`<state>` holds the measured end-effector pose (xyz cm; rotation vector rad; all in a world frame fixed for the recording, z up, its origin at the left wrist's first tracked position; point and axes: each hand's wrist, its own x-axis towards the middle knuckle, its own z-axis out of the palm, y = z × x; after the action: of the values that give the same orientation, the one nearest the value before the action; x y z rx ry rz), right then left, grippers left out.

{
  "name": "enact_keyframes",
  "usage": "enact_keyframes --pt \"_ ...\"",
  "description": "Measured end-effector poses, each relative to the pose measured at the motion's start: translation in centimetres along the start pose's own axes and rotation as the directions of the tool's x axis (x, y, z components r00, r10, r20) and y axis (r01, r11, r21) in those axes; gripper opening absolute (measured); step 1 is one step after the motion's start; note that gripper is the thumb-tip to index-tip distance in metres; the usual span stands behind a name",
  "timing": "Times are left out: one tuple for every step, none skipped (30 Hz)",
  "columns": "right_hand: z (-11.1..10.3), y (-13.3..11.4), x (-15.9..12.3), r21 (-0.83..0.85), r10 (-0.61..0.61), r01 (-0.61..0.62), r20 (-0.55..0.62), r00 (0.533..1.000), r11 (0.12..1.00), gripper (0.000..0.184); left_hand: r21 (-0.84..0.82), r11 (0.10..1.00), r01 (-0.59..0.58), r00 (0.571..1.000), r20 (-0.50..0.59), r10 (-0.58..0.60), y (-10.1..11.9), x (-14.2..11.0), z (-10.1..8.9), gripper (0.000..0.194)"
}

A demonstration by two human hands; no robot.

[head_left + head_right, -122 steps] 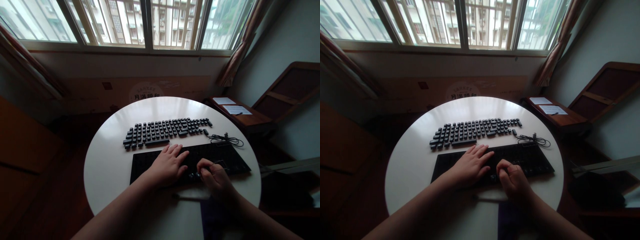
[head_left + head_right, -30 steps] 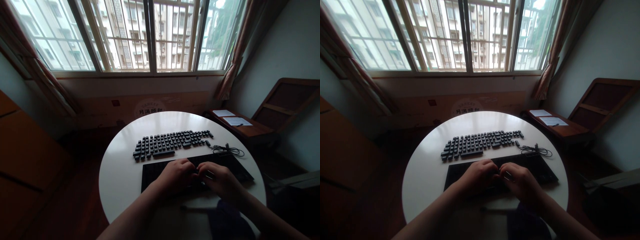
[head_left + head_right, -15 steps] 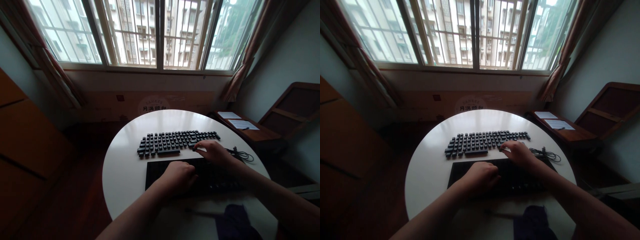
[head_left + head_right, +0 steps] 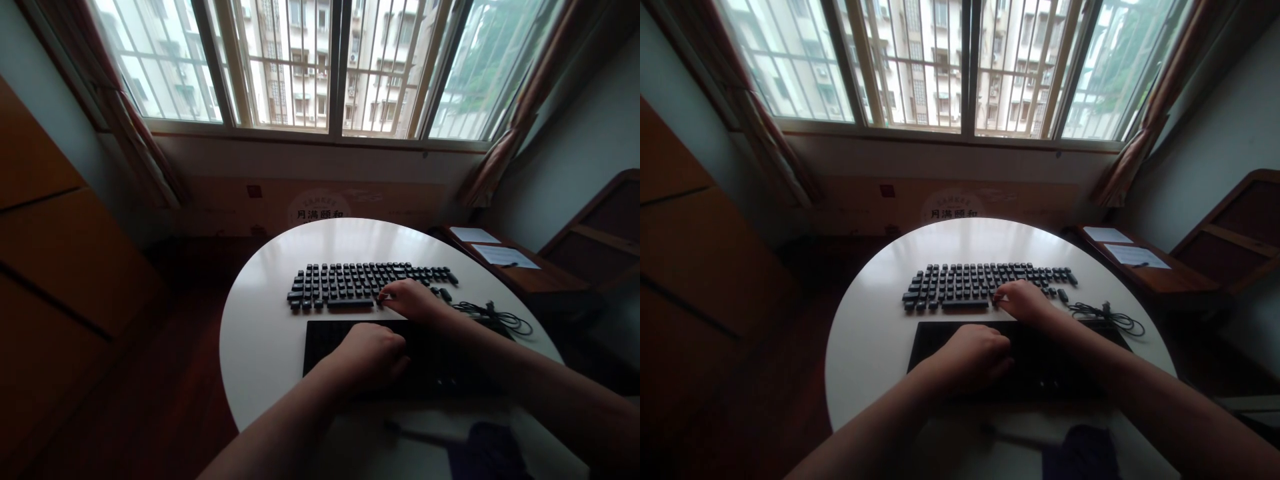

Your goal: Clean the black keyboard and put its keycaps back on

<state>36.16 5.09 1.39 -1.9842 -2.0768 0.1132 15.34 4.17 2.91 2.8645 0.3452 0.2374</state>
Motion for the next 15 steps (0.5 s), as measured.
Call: enact_keyframes --pt "0.1 0.0 0.0 -0.001 -0.002 0.002 -0.004 1.0 1.0 0.017 -0.001 1.0 -0.002 1.0 0.003 0.002 0.0 0.0 0.0 0.023" --pt "0.2 0.0 0.0 -0.003 -0.005 0.005 -0.01 1.0 1.0 0.017 0.0 1.0 -0.004 1.0 0.005 0.004 0.0 0.0 0.0 0.023" --pt "0.3 0.0 -0.1 -0.003 -0.01 0.01 -0.016 1.0 1.0 0.017 0.002 1.0 -0.006 1.0 0.006 0.005 0.0 0.0 -0.1 0.023" --pt "0.4 0.0 -0.1 -0.002 -0.018 0.018 -0.021 1.0 1.0 0.017 0.005 1.0 -0.007 1.0 0.004 0.007 0.0 -0.1 -0.1 0.023" --pt "0.4 -0.1 -0.1 0.0 -0.027 0.027 -0.023 0.999 1.0 0.018 0.009 1.0 -0.008 1.0 0.0 0.008 0.0 -0.1 -0.1 0.023" --pt "0.5 -0.2 -0.2 0.002 -0.038 0.038 -0.024 0.999 0.999 0.018 0.013 1.0 -0.01 1.0 -0.005 0.01 0.0 -0.1 0.0 0.023" --pt "0.5 -0.3 -0.3 0.001 -0.05 0.05 -0.025 0.998 0.999 0.018 0.017 1.0 -0.011 1.0 -0.011 0.011 0.0 -0.1 0.0 0.023" --pt "0.3 -0.4 -0.4 0.0 -0.062 0.062 -0.035 0.997 0.998 0.018 0.019 1.0 -0.013 1.0 -0.017 0.013 -0.1 -0.1 0.0 0.023" --pt "0.1 -0.6 -0.6 -0.001 -0.076 0.076 -0.058 0.995 0.997 0.018 0.021 1.0 -0.015 1.0 -0.021 0.016 -0.1 -0.1 0.0 0.022" --pt "-0.2 -0.8 -0.9 0.005 -0.092 0.093 -0.098 0.991 0.996 0.017 0.023 1.0 -0.016 1.0 -0.021 0.017 0.0 -0.1 0.0 0.022" --pt "-0.7 -1.1 -1.4 0.021 -0.112 0.116 -0.152 0.982 0.993 0.016 0.026 1.0 -0.014 1.0 -0.021 0.015 0.0 -0.1 0.0 0.023" --pt "-1.3 -1.3 -2.0 0.052 -0.131 0.145 -0.216 0.967 0.988 0.016 0.027 1.0 -0.01 1.0 -0.018 0.01 0.0 0.0 0.0 0.023" --pt "-2.0 -1.6 -2.8 0.095 -0.142 0.176 -0.288 0.947 0.98 0.018 0.026 1.0 -0.003 1.0 -0.017 0.003 0.0 0.0 0.0 0.024" --pt "-2.7 -1.8 -3.7 0.149 -0.139 0.202 -0.355 0.924 0.968 0.022 0.023 1.0 0.004 1.0 -0.015 -0.004 0.0 0.0 0.0 0.024" --pt "-3.5 -1.9 -4.9 0.21 -0.117 0.22 -0.415 0.902 0.952 0.028 0.018 1.0 0.009 1.0 -0.017 -0.008 0.1 0.0 0.0 0.024"
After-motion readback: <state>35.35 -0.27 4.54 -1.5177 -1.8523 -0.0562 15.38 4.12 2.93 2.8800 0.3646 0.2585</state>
